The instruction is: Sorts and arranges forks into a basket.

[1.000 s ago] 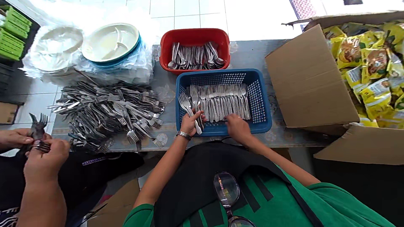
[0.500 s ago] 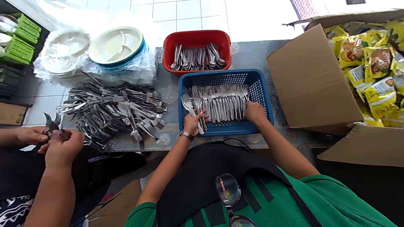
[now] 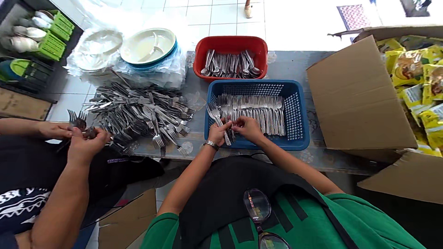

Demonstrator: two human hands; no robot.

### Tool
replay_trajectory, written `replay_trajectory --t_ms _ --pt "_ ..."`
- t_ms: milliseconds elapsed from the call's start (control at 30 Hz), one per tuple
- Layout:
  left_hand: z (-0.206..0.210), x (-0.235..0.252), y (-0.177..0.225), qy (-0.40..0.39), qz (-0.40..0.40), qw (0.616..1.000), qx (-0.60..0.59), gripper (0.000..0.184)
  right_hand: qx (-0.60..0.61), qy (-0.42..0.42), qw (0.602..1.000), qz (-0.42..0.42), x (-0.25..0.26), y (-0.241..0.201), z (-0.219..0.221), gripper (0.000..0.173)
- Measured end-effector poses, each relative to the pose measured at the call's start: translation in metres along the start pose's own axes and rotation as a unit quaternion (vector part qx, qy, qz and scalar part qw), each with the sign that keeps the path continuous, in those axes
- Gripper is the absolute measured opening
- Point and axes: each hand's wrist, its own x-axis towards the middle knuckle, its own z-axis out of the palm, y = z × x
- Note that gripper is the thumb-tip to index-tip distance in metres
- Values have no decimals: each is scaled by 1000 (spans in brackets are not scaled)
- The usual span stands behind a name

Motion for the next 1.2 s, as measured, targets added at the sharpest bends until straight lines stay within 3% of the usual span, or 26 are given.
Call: replay_trajectory --t_ms 200,433,567,767,1000,1200 --pt "-1 1 -1 -39 -7 999 -2 29 76 26 997 15 -4 5 1 13" --pt "1 -1 1 -69 -17 997 12 25 188 7 980 56 -4 2 -10 14" --pt "0 2 3 -66 -40 997 -22 28 66 76 992 73 6 37 -56 24" --pt "2 2 3 -47 -49 997 -30 29 -185 111 936 278 5 59 -107 38" --pt "4 1 6 -38 -59 997 -35 27 -238 105 903 342 17 62 -96 38" --pt "2 0 4 -44 -41 998 -33 27 -259 153 900 315 11 61 -91 45"
